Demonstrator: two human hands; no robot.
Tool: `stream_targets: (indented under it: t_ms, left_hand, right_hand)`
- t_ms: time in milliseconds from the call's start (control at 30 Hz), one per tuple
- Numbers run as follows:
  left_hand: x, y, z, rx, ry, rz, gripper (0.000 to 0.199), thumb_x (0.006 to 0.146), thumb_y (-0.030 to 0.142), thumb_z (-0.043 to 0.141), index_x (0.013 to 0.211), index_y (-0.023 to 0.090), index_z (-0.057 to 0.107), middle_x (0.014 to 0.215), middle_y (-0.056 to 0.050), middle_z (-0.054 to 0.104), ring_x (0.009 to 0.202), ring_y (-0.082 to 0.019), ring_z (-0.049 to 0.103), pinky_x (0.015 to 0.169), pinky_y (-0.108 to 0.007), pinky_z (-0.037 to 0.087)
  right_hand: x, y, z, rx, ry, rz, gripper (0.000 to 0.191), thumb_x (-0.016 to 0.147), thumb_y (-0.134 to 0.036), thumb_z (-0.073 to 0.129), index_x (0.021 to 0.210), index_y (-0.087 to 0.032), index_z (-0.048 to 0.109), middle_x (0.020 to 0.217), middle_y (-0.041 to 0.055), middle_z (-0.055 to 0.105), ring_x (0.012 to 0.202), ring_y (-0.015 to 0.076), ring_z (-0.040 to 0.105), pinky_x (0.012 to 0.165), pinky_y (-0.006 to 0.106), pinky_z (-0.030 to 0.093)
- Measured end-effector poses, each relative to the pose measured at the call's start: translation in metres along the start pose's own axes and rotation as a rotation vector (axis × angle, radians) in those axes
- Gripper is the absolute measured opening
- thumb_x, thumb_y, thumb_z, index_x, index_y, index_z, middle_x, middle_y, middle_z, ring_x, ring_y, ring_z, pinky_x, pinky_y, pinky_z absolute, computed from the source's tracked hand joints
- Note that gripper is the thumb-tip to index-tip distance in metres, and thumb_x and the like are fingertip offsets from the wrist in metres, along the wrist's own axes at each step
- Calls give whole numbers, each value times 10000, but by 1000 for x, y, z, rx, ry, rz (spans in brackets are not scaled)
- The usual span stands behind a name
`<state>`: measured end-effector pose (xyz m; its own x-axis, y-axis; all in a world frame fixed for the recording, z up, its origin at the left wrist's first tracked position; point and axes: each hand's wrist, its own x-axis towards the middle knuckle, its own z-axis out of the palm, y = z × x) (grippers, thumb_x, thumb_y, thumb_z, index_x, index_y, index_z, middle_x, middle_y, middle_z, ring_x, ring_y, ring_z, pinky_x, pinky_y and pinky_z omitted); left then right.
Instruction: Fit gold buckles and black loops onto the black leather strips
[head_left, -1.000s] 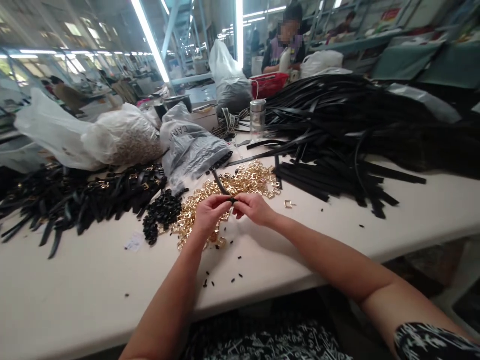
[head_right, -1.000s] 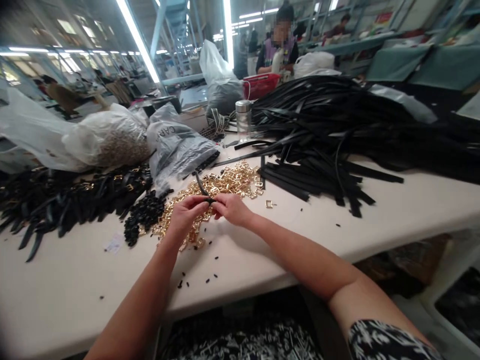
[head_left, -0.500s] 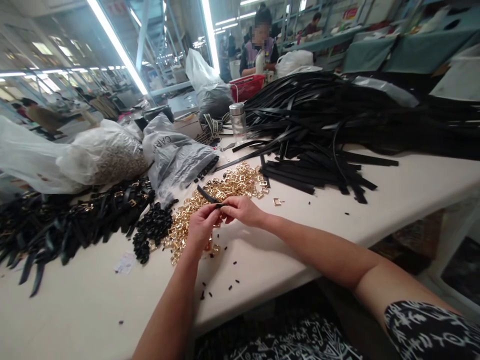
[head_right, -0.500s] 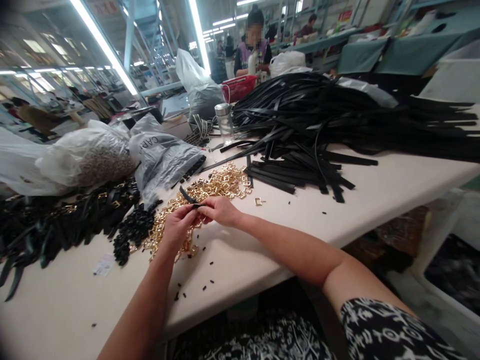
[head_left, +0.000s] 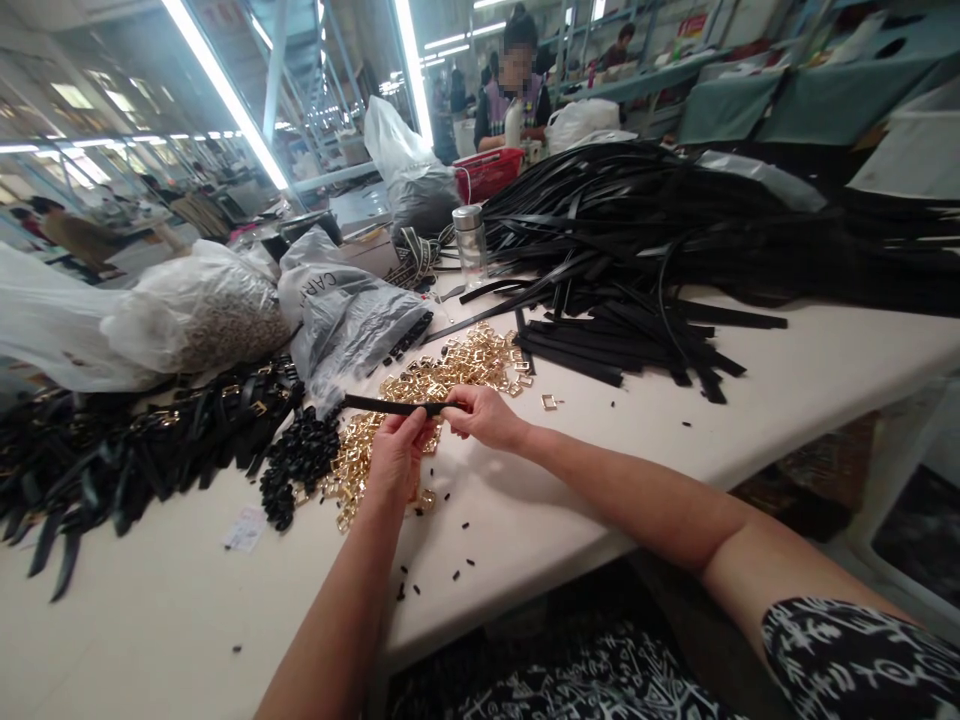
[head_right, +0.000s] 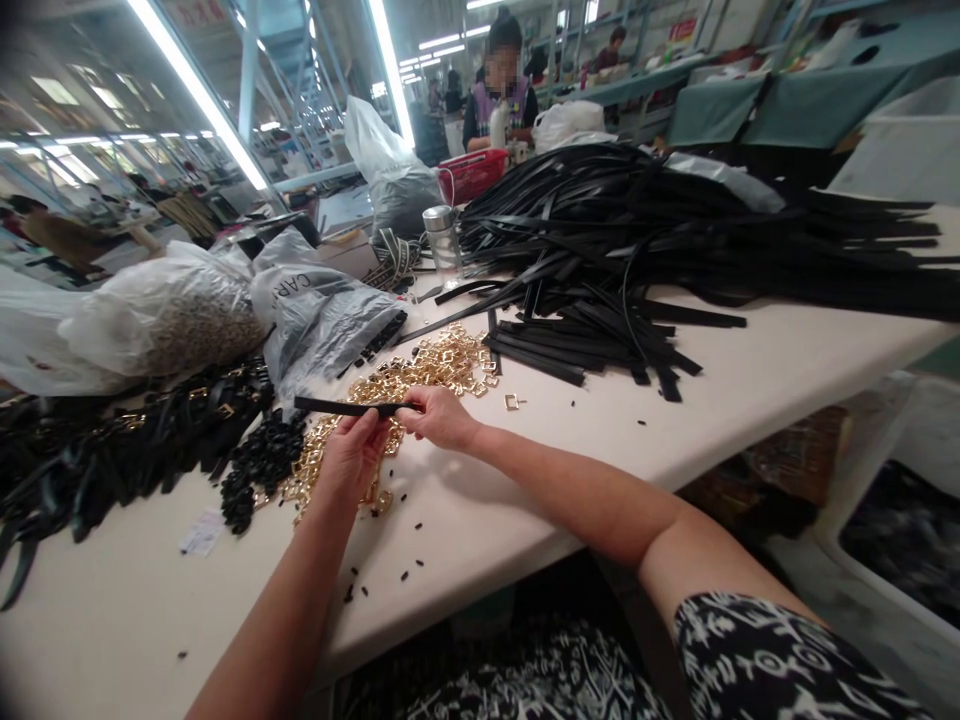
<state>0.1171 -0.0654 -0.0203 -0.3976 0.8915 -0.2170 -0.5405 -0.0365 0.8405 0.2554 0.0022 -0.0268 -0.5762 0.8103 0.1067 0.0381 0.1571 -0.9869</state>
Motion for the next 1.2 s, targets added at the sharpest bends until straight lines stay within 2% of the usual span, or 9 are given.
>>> stream_targets:
  t_ms: [200, 433, 533, 667, 767, 867, 1000, 1067, 1200]
  left_hand:
    - [1, -10, -2, 64, -16, 95, 301, 526, 243, 874, 753, 141, 706, 729, -29, 723, 617, -105, 656, 648, -218, 523]
    - [-2, -4, -2, 77, -25, 40, 327, 509, 312, 874, 728, 139, 704, 716, -30, 703, 598, -97, 615, 630, -228, 486]
    - [-2, -3, -4, 138, -109, 63, 342, 544, 307, 857, 816, 141, 734, 692, -25, 685, 586, -89, 579, 589, -219, 442]
    - [-2, 0, -8, 223, -260, 48, 295, 631, 289, 804, 881, 145, 742, 589, 3, 609, 518, -71, 493, 506, -213, 344]
    - [-7, 5, -9, 187, -369, 1, 262, 652, 289, 785, 869, 155, 728, 579, 9, 573, 516, -74, 478, 504, -218, 333]
    - [-11, 11, -10, 151, -422, -42, 258, 653, 302, 790, 854, 163, 708, 604, 5, 569, 518, -75, 479, 496, -212, 342]
    - [-11, 14, -12, 144, -438, -97, 245, 629, 284, 811, 796, 152, 690, 642, -6, 584, 532, -74, 510, 496, -196, 379]
    - [-9, 12, -12, 143, -418, -110, 246, 629, 281, 814, 804, 154, 695, 650, -7, 600, 531, -73, 526, 501, -191, 399]
    - [-4, 3, -9, 112, -245, -35, 272, 648, 284, 811, 867, 155, 713, 657, -9, 643, 537, -72, 564, 504, -179, 419]
  right_hand:
    - [-1, -1, -1, -168, 68, -67, 77, 776, -216, 557, 721, -167, 580, 534, -49, 575, 449, 64, 525, 479, 173, 411]
    - [-7, -9, -3, -234, -30, -85, 163, 801, -302, 557, 706, -173, 588, 554, -31, 589, 454, 80, 532, 463, 189, 407]
    - [-6, -12, -6, -254, -47, -50, 194, 787, -332, 561, 673, -176, 571, 547, -28, 584, 442, 83, 515, 444, 197, 401]
    - [-6, -16, -9, -159, -143, -3, 201, 757, -360, 564, 690, -171, 585, 535, -25, 574, 451, 87, 501, 429, 199, 396]
    - [-9, -21, -11, -70, -204, 34, 188, 729, -351, 571, 677, -171, 572, 493, -35, 556, 408, 72, 449, 403, 192, 351]
    - [-11, -23, -10, 19, -252, 49, 181, 725, -343, 567, 678, -168, 564, 467, -40, 550, 380, 58, 412, 392, 185, 323]
    - [-11, -20, -8, 11, -297, 46, 152, 716, -311, 574, 684, -163, 567, 491, -39, 561, 400, 61, 450, 402, 180, 343]
    - [-10, -18, -7, -34, -269, 28, 133, 720, -295, 563, 686, -167, 568, 501, -41, 555, 410, 66, 458, 406, 184, 348]
    - [-9, -15, -7, -172, -106, -84, 137, 759, -292, 543, 689, -176, 561, 523, -42, 541, 453, 74, 448, 445, 196, 341]
